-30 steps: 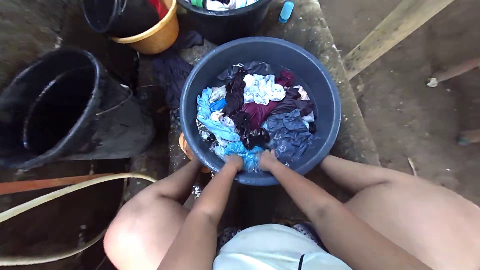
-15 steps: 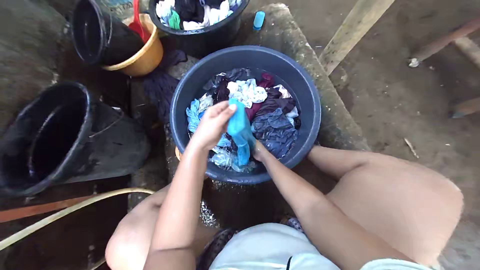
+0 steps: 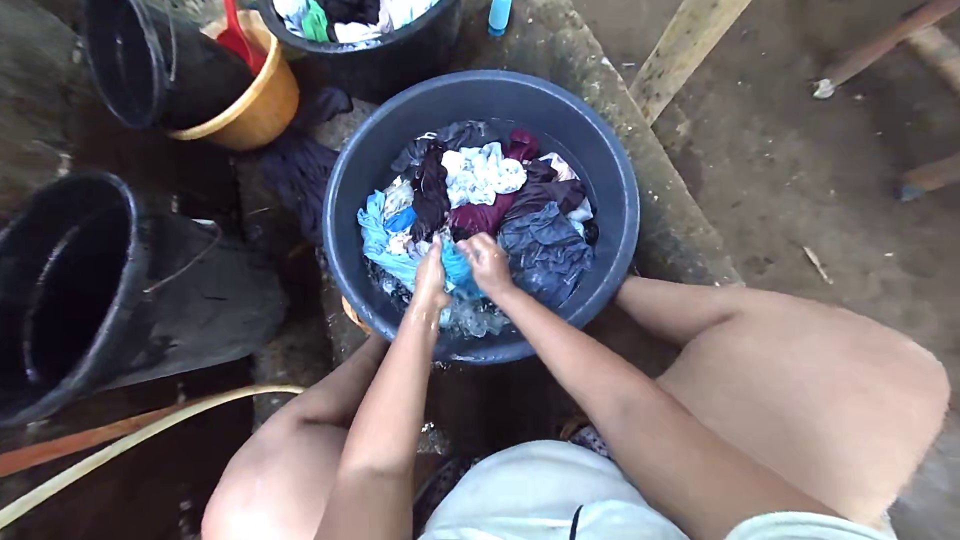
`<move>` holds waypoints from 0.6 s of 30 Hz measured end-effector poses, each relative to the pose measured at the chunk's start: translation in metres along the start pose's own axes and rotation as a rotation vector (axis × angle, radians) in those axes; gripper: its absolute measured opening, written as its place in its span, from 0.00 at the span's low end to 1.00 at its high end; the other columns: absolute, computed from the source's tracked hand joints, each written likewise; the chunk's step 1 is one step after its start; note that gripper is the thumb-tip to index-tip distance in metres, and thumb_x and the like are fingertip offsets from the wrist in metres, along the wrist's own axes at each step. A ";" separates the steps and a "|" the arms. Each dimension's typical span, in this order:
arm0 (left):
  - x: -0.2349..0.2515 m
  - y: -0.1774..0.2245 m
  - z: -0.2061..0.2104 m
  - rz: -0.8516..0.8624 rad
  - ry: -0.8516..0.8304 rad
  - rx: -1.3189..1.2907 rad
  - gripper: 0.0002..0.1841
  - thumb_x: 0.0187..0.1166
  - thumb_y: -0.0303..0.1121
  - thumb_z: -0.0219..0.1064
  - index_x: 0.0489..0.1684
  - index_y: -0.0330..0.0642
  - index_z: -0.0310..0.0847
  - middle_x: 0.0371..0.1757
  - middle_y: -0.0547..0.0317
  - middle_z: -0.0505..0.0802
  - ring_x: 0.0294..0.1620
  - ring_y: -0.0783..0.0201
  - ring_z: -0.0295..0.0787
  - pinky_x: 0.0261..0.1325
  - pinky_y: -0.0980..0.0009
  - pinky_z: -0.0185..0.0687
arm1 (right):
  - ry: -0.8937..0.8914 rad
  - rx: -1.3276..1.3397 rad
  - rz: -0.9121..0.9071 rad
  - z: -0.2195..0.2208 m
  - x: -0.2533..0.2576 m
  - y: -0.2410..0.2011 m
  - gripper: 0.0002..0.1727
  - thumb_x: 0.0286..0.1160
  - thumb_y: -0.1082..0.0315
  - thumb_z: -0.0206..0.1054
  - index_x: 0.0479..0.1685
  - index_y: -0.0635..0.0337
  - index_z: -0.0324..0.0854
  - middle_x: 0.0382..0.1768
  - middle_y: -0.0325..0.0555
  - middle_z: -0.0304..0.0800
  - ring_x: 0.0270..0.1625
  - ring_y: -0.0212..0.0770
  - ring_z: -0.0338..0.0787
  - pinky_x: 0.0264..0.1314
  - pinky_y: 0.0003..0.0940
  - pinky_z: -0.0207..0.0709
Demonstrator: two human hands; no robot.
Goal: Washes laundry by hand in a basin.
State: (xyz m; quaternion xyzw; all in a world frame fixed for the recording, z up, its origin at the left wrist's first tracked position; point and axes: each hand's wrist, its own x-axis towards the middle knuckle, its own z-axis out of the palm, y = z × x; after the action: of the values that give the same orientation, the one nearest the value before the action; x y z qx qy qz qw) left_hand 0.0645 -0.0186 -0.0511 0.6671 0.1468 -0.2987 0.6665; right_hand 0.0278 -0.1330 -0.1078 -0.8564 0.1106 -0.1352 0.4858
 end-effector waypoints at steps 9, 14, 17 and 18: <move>0.089 -0.085 -0.030 0.052 -0.246 1.007 0.20 0.90 0.37 0.59 0.72 0.31 0.79 0.68 0.29 0.86 0.71 0.36 0.83 0.75 0.38 0.74 | -0.533 -0.478 0.515 0.035 -0.032 0.055 0.44 0.78 0.67 0.66 0.96 0.38 0.52 0.96 0.59 0.16 0.95 0.72 0.18 0.82 0.89 0.32; 0.078 -0.096 -0.002 -0.195 -0.409 1.486 0.25 0.85 0.36 0.62 0.81 0.37 0.73 0.80 0.34 0.78 0.81 0.35 0.74 0.78 0.34 0.70 | -0.970 -0.468 0.556 0.037 -0.014 0.078 0.47 0.81 0.61 0.67 0.97 0.56 0.44 0.93 0.73 0.41 0.92 0.74 0.51 0.87 0.71 0.55; 0.081 -0.079 0.000 -0.181 -0.408 1.368 0.26 0.88 0.45 0.60 0.70 0.30 0.79 0.74 0.31 0.82 0.79 0.36 0.77 0.79 0.36 0.69 | -0.992 -0.205 0.505 0.014 0.016 0.084 0.35 0.85 0.59 0.66 0.87 0.67 0.64 0.83 0.73 0.67 0.87 0.67 0.66 0.88 0.64 0.56; 0.081 -0.065 0.001 -0.102 -0.395 1.241 0.25 0.90 0.44 0.58 0.67 0.27 0.81 0.70 0.28 0.85 0.75 0.35 0.80 0.78 0.37 0.69 | -0.923 -0.059 0.500 0.001 0.029 0.075 0.30 0.87 0.61 0.64 0.82 0.71 0.68 0.80 0.72 0.71 0.84 0.65 0.71 0.87 0.61 0.59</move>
State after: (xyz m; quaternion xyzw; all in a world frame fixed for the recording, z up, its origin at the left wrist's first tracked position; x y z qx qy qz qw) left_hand 0.0891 -0.0315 -0.1516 0.8527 -0.1468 -0.4762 0.1567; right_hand 0.0506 -0.1789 -0.1691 -0.7876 0.0901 0.3793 0.4772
